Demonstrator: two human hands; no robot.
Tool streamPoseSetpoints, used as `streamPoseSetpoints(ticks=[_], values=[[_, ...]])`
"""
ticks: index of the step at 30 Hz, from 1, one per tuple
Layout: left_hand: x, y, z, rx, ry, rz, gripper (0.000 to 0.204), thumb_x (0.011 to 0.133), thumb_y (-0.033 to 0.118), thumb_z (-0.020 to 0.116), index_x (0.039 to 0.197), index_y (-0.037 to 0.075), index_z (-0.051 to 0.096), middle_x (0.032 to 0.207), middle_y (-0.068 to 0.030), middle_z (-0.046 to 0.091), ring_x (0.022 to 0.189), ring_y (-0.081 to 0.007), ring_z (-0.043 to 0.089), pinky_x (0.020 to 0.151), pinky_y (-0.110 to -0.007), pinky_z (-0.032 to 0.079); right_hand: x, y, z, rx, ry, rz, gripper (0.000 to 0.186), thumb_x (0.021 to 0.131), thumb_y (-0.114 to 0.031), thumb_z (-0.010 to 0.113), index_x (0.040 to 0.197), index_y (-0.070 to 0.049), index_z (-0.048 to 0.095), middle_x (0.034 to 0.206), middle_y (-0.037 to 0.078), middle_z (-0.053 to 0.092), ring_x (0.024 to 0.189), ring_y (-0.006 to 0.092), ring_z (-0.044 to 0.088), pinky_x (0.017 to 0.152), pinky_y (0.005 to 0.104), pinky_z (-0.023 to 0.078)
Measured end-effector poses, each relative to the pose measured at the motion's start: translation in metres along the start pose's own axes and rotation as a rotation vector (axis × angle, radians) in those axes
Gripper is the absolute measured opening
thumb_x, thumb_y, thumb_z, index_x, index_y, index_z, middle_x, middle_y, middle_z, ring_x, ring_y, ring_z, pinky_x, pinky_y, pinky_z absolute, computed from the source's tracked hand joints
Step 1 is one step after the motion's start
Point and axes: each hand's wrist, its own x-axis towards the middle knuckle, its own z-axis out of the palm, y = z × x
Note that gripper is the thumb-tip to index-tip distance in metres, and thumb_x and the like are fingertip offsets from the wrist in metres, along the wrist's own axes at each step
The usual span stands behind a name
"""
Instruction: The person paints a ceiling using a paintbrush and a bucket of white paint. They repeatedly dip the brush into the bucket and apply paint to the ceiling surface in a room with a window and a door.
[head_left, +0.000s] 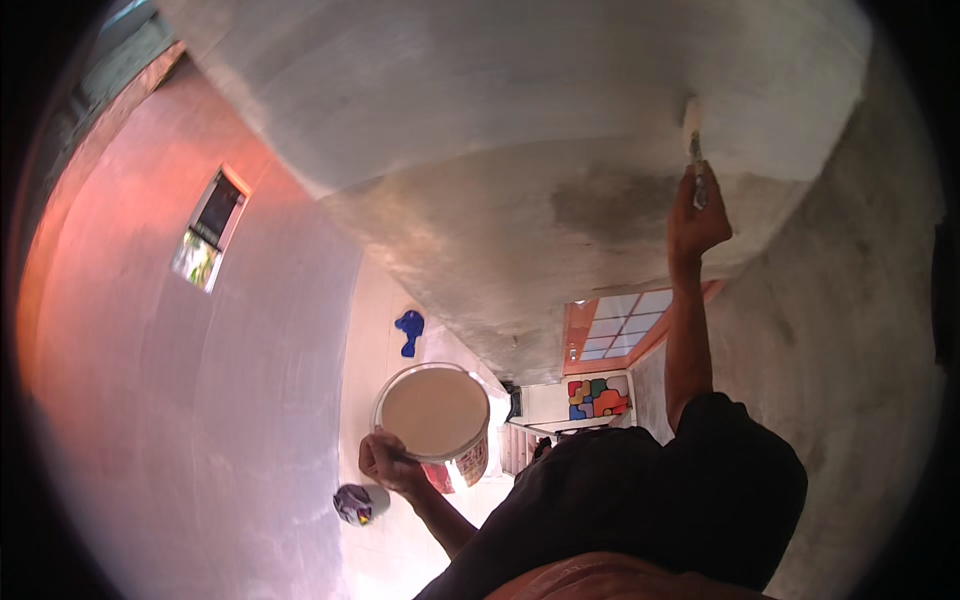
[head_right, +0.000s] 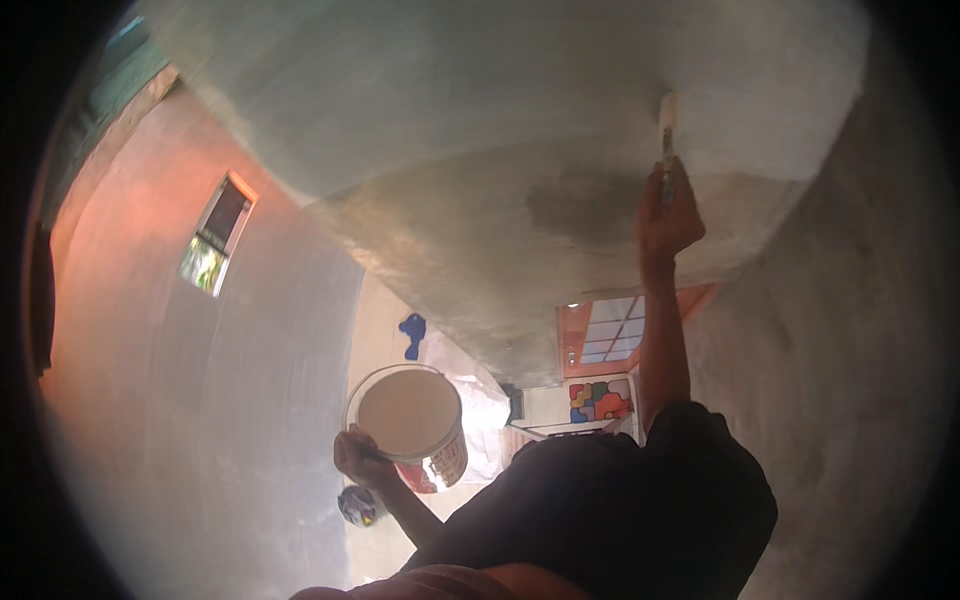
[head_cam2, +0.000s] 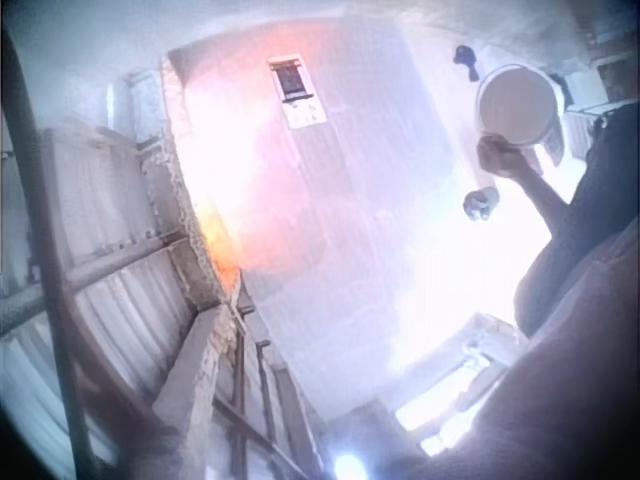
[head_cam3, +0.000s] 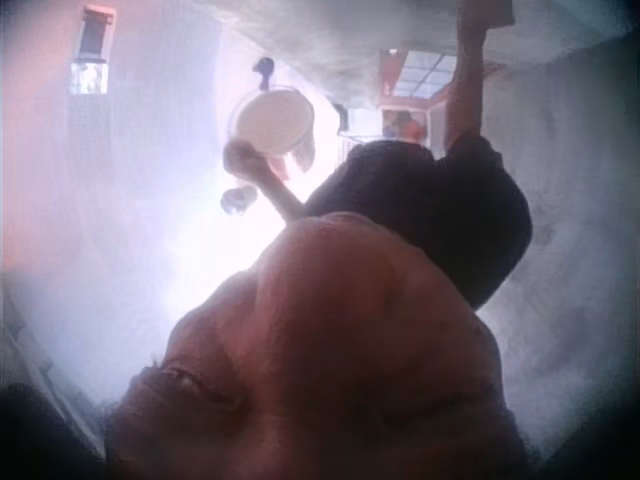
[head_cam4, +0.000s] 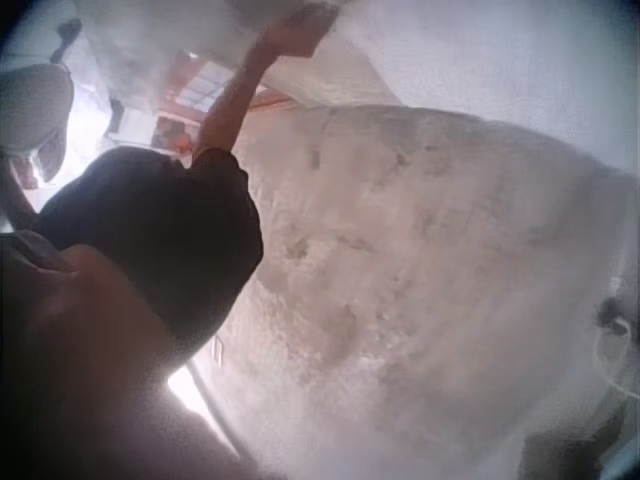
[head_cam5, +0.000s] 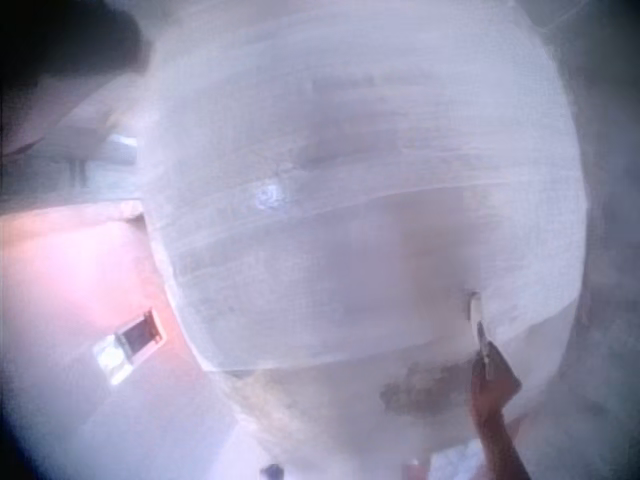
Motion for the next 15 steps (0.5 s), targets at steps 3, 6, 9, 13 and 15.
streamPoseSetpoints(ticks=[3, 6, 9, 13, 15], values=[[-0.006, -0.009, -0.009, -0.030, -0.007, -0.029, 0.037, 0.094, 0.018, 0.051, 0.060, 0.006, 0.042, 0.051, -0.0024, 0.042, 0.046, -0.0078, 0.035, 0.045, -0.022, 0.025, -0.063, -0.050, 0.026, 0.245, -0.070, -0.075, 0.028, 0.080, -0.013, 0.072, 0.106, -0.004, 0.068, 0.090, 0.015, 0.070, 0.072, 0.0267, 0.069, 0.066, 0.0330, 0.054], [-0.010, -0.007, -0.006, 0.037, 0.019, -0.031, 0.037, 0.094, 0.018, 0.051, 0.060, 0.005, 0.044, 0.051, -0.0038, 0.045, 0.045, -0.0078, 0.037, 0.044, -0.022, 0.025, -0.111, -0.122, 0.042, 0.611, -0.277, 0.005, 0.026, 0.079, -0.011, 0.072, 0.104, -0.004, 0.068, 0.086, 0.013, 0.070, 0.070, 0.0241, 0.069, 0.062, 0.0311, 0.054], [-0.017, -0.004, -0.008, 0.091, 0.082, -0.012, 0.037, 0.093, 0.017, 0.052, 0.059, 0.005, 0.044, 0.050, -0.0045, 0.046, 0.042, -0.0076, 0.036, 0.041, -0.021, 0.023, -0.148, -0.183, 0.064, 0.864, -0.524, 0.079, 0.026, 0.079, -0.004, 0.073, 0.104, -0.002, 0.068, 0.089, 0.012, 0.071, 0.073, 0.0105, 0.066, 0.066, 0.0225, 0.051], [-0.028, -0.005, -0.009, 0.103, 0.127, -0.019, 0.036, 0.092, 0.016, 0.051, 0.058, 0.005, 0.045, 0.048, -0.0040, 0.045, 0.041, -0.0069, 0.035, 0.041, -0.021, 0.022, -0.182, -0.234, 0.099, 1.106, -0.718, 0.200, 0.025, 0.080, -0.006, 0.071, 0.104, -0.001, 0.067, 0.087, 0.012, 0.071, 0.073, 0.0115, 0.066, 0.063, 0.0232, 0.052], [-0.031, -0.008, -0.012, 0.106, 0.186, -0.005, 0.036, 0.092, 0.017, 0.050, 0.058, 0.006, 0.045, 0.048, -0.0037, 0.044, 0.040, -0.0066, 0.034, 0.041, -0.021, 0.022, -0.190, -0.251, 0.112, 1.145, -0.810, 0.229, 0.023, 0.082, -0.007, 0.070, 0.104, 0.000, 0.067, 0.087, 0.012, 0.071, 0.073, 0.0116, 0.066, 0.062, 0.0238, 0.052]])
